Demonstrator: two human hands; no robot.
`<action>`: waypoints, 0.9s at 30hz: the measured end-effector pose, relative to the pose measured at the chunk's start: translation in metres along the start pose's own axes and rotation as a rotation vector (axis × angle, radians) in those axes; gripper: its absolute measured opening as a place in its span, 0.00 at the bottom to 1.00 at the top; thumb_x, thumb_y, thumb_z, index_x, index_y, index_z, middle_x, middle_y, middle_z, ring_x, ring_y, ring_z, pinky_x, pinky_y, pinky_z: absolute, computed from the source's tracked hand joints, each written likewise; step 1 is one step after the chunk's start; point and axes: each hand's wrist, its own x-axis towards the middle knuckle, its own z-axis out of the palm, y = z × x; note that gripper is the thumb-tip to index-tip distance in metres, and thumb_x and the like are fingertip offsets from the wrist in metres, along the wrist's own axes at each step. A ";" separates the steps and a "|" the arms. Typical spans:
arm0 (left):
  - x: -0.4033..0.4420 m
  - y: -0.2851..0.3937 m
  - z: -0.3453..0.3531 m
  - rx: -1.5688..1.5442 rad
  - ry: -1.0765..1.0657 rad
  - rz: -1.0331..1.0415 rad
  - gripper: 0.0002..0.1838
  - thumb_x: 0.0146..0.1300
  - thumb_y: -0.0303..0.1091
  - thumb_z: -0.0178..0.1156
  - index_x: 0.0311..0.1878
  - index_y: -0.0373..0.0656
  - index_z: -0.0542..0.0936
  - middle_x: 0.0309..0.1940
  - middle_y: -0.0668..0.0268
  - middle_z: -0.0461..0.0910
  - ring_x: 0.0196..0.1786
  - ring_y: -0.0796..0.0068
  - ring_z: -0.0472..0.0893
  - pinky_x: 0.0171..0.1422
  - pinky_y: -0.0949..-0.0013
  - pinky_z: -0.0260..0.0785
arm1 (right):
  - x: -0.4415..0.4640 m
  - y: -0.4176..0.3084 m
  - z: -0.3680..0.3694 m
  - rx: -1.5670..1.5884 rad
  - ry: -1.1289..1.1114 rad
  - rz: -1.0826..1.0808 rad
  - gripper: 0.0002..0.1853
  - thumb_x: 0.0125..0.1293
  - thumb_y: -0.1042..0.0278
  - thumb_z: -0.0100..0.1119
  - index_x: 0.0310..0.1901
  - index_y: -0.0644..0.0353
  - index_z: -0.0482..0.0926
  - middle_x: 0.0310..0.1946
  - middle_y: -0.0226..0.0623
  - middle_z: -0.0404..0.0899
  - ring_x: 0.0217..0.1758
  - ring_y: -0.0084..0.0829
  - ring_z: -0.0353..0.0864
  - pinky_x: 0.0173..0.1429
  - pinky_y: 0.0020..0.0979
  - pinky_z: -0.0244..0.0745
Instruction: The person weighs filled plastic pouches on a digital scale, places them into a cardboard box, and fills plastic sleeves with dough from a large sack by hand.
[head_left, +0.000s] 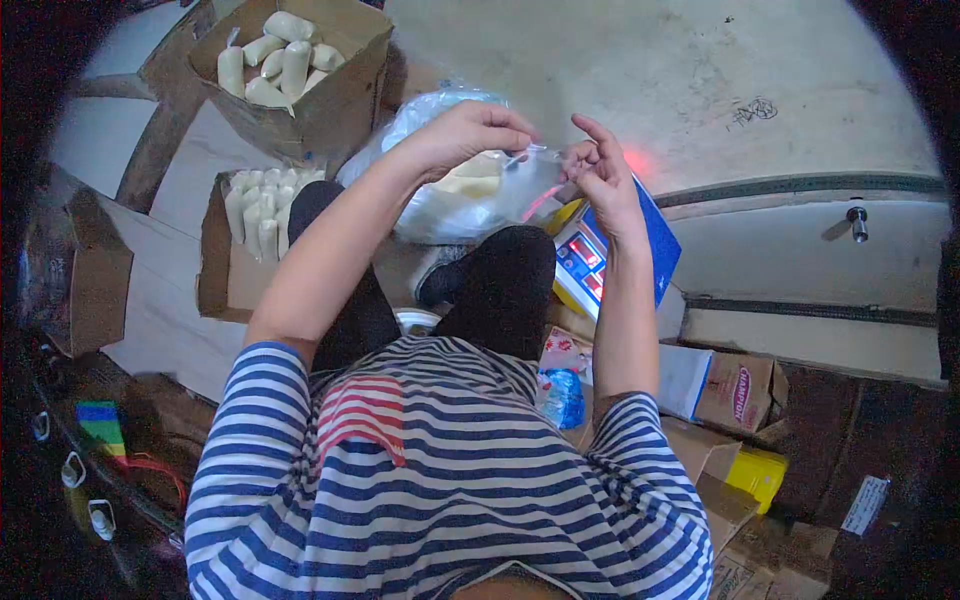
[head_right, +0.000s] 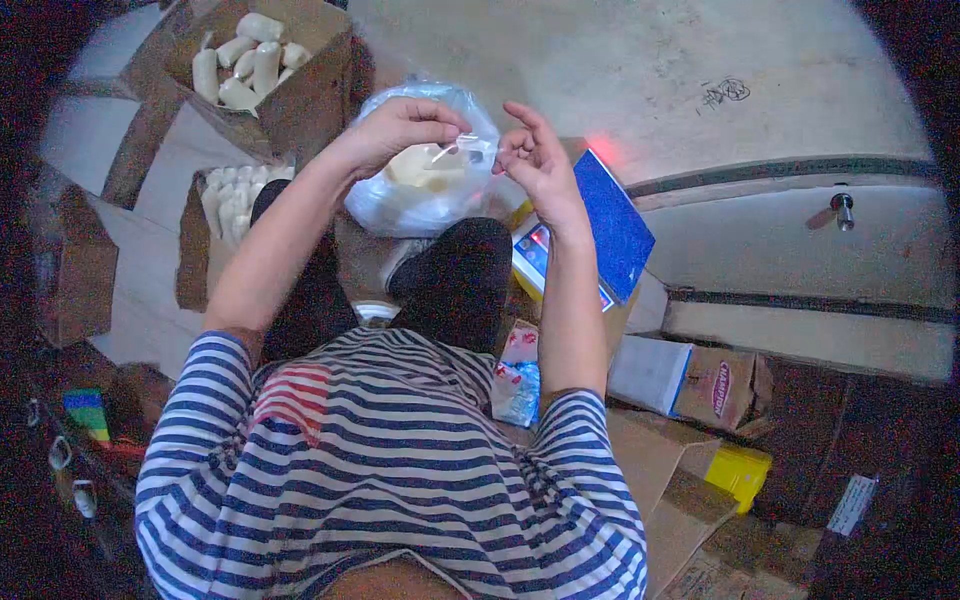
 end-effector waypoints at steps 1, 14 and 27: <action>0.000 -0.001 -0.001 0.002 -0.004 -0.001 0.12 0.58 0.32 0.63 0.42 0.35 0.82 0.35 0.65 0.81 0.41 0.78 0.78 0.50 0.75 0.68 | 0.000 0.001 0.001 0.001 0.004 -0.002 0.32 0.55 0.78 0.55 0.65 0.62 0.61 0.33 0.29 0.72 0.36 0.21 0.74 0.45 0.23 0.69; -0.006 -0.028 -0.012 -0.011 0.164 -0.111 0.11 0.60 0.34 0.61 0.38 0.34 0.82 0.31 0.66 0.81 0.34 0.79 0.77 0.42 0.76 0.68 | 0.018 0.025 0.002 -0.047 0.017 0.033 0.26 0.56 0.77 0.54 0.59 0.63 0.69 0.29 0.27 0.72 0.31 0.20 0.73 0.41 0.21 0.68; -0.005 -0.044 -0.030 0.266 0.406 0.069 0.10 0.54 0.35 0.67 0.28 0.41 0.76 0.26 0.71 0.76 0.32 0.83 0.72 0.39 0.77 0.64 | 0.044 0.062 0.035 -0.445 0.259 0.085 0.14 0.60 0.64 0.62 0.43 0.64 0.78 0.33 0.31 0.78 0.35 0.20 0.73 0.44 0.22 0.67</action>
